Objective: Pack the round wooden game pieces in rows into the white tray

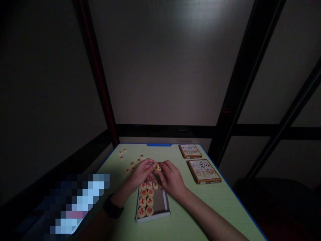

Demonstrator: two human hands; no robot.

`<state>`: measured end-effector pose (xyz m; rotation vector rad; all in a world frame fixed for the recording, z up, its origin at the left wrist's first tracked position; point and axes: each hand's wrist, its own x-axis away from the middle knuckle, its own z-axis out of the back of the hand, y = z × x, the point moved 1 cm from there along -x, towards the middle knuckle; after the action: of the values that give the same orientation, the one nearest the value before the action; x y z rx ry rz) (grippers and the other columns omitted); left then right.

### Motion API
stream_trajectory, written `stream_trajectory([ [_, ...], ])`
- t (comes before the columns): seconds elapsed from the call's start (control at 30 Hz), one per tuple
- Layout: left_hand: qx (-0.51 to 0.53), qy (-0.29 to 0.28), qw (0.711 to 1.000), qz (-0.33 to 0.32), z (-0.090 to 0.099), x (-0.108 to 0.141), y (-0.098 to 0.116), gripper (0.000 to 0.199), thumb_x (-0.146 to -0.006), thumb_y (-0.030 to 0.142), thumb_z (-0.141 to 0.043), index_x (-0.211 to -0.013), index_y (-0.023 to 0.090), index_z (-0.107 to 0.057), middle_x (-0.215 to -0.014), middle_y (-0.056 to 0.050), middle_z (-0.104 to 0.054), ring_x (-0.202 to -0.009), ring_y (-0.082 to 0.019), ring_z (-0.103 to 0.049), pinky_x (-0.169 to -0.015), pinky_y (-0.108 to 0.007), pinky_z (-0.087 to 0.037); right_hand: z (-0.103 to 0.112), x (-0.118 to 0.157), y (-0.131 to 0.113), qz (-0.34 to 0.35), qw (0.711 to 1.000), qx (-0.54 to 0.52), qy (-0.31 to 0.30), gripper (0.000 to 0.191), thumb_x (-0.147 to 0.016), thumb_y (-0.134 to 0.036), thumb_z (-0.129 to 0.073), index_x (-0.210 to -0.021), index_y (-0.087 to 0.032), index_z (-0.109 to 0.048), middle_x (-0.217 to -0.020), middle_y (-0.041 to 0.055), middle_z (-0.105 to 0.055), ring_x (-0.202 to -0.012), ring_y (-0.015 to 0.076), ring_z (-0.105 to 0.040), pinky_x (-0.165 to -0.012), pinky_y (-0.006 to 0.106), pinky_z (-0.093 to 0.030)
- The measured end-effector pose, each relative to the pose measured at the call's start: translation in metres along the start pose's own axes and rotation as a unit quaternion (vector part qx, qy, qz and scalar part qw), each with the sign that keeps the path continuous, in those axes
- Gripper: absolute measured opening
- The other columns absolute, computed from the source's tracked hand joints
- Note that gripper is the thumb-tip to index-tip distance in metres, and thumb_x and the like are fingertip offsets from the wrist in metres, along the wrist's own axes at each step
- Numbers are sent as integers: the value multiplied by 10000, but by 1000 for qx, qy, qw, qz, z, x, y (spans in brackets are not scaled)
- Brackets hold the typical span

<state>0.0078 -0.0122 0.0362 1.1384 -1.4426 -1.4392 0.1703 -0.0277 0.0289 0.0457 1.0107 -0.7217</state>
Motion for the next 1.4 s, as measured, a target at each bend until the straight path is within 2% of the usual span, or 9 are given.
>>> stream_trajectory([
  [0.33,11,42,999,-28,2,-2,0,452,-649,530,-802,-808,173,-574,-666,20,-663,-376,-58,-497,-352,-172,-280,0,-1,0,12,1000,-6,-2,190,-967,-207,-529,-1129,-211,-629,-965,92,-682,-847,210,-671,-736,331,-592],
  [0.6,36,44,998,-17,1,0,3,476,-581,521,-849,-779,168,-599,-622,19,-650,-459,-78,-526,-409,-173,-305,-4,2,2,29,1000,-2,0,275,-971,-220,-522,-1230,-206,-613,-1034,121,-725,-916,219,-710,-791,346,-618],
  [0.8,45,39,998,-7,5,1,3,465,-655,541,-808,-847,142,-667,-750,-23,-681,-523,-84,-568,-435,-181,-314,0,-1,1,0,999,-17,29,217,-964,-239,-541,-1136,-199,-667,-998,110,-757,-866,218,-730,-779,346,-621],
  [0.87,67,31,997,-3,5,2,3,455,-667,529,-814,-846,134,-679,-785,-34,-684,-578,-90,-589,-485,-187,-364,2,-3,-2,-29,998,-25,43,204,-953,-251,-561,-1111,-206,-682,-970,92,-760,-796,205,-725,-735,333,-619],
  [0.97,143,-18,989,22,1,4,4,484,-641,522,-851,-865,125,-691,-822,-49,-687,-705,-124,-629,-643,-229,-474,5,-5,-6,-53,996,-37,63,176,-932,-256,-598,-1068,-218,-703,-910,69,-760,-750,198,-704,-704,334,-603],
  [1.03,200,-50,978,38,-1,6,5,501,-616,507,-879,-878,124,-692,-831,-50,-681,-763,-138,-634,-718,-254,-494,6,-6,-9,-55,994,-48,75,156,-917,-261,-628,-1041,-222,-714,-868,61,-754,-760,205,-691,-703,342,-588],
  [1.13,240,-58,968,44,-2,7,4,464,-629,454,-895,-885,126,-689,-829,-41,-667,-769,-125,-617,-706,-232,-471,7,-8,-12,-85,990,-77,85,152,-893,-276,-670,-1024,-222,-724,-852,53,-745,-766,204,-675,-682,333,-567],
  [1.27,257,-66,963,45,1,7,3,401,-703,414,-860,-936,133,-692,-912,-72,-680,-836,-145,-625,-714,-234,-464,11,-11,-12,-129,980,-106,111,156,-883,-289,-682,-1022,-226,-720,-936,59,-752,-804,205,-672,-670,325,-555],
  [1.4,260,-65,962,47,4,7,5,392,-693,399,-866,-923,136,-689,-944,-82,-679,-868,-162,-625,-738,-250,-464,16,-14,-13,-74,985,-95,122,158,-878,-275,-688,-1030,-240,-714,-1009,76,-759,-926,241,-677,-814,403,-559],
])
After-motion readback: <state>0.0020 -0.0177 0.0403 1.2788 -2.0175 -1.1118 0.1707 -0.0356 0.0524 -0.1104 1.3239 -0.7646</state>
